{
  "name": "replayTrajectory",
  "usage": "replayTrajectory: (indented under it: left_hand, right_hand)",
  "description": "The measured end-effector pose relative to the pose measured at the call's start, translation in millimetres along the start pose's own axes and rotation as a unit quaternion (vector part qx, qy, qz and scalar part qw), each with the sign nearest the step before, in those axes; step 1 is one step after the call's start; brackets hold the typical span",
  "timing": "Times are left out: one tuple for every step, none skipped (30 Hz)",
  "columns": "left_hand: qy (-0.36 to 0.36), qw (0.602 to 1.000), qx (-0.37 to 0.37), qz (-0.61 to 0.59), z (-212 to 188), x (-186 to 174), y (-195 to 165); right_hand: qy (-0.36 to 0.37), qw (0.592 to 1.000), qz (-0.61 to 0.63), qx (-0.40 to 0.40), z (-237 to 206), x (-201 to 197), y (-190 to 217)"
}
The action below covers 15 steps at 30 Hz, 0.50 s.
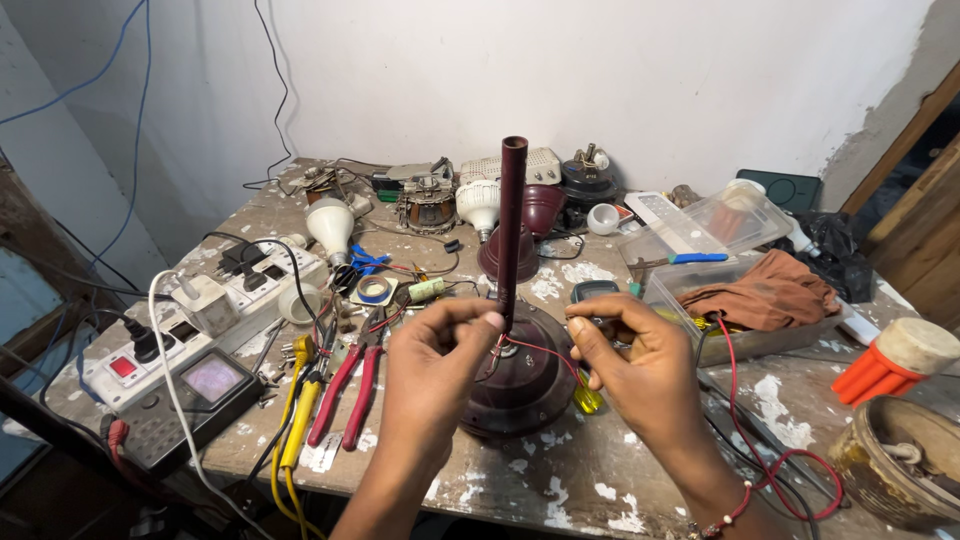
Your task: The person wipes the housing of a ceiling fan motor with a cloth, then twists the fan's red and black lead wires together and secures them, and finally fits a long metal downrod tube onto the fan's central shaft, threading the wires through it.
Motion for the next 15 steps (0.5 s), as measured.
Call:
replayTrajectory:
  left_hand:
    - [-0.034,0.998,0.013,0.057,0.6,-1.5,0.1]
    - [-0.068,0.991,0.026,0.113,1.5,-2.7,0.2]
    - [-0.102,0.98,0.038,0.169,2.6,-4.4,0.1]
    - [-0.106,0.964,0.053,0.237,3.8,-5.6,-0.1]
    - [-0.11,0.944,0.067,0.303,4.8,-6.8,0.2]
    - [-0.114,0.92,0.08,0.367,5.1,-7.7,1.1]
    - [-0.103,0.906,0.099,0.398,6.5,-8.3,2.5]
    - [-0.092,0.891,0.119,0.428,9.6,-9.2,3.9]
    - [-0.08,0.874,0.139,0.458,12.8,-9.4,5.4]
    - [-0.068,0.872,0.125,0.468,15.4,-9.3,8.8]
    - [-0.055,0.87,0.11,0.478,17.5,-9.5,12.2]
    - [-0.043,0.867,0.095,0.488,18.6,-9.8,15.5]
    - [-0.042,0.87,0.083,0.484,19.2,-9.9,18.2]
    - [-0.041,0.874,0.071,0.48,19.8,-9.0,20.7]
    - [-0.039,0.877,0.059,0.475,20.4,-8.0,22.7]
  right_hand:
    - [0.002,1.0,-0.023,0.016,2.1,-1.8,-4.6]
    - [0.005,0.998,-0.046,0.032,3.8,-3.1,-9.1]
    - [0.008,0.996,-0.069,0.047,5.2,-3.4,-13.6]
    - [0.019,0.994,-0.105,0.003,6.6,-2.6,-15.6]
    - [0.029,0.989,-0.141,-0.04,7.5,-1.3,-17.1]
    - [0.041,0.98,-0.177,-0.083,7.6,0.3,-18.2]
    - [0.033,0.982,-0.181,-0.05,8.1,1.2,-21.9]
    - [0.026,0.983,-0.183,-0.019,9.4,2.8,-25.6]
    - [0.018,0.982,-0.185,0.012,11.2,3.5,-28.5]
    - [0.025,0.981,-0.195,0.0,13.5,3.9,-29.4]
    - [0.032,0.978,-0.203,-0.011,16.2,4.4,-30.5]
    - [0.04,0.976,-0.212,-0.023,18.3,4.8,-32.0]
    - [0.046,0.978,-0.203,-0.02,19.8,5.0,-34.5]
    - [0.051,0.98,-0.194,-0.016,20.9,4.9,-37.2]
    - [0.056,0.981,-0.185,-0.013,21.8,4.4,-40.4]
Point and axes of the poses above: each hand's wrist, its own z-axis towards the middle knuckle, its own x-axis out of the palm, y = z × x, the point moved 2 cm from there along z, towards the middle knuckle, and after that the axes turned 10 degrees about z, right-handed, at the moved point
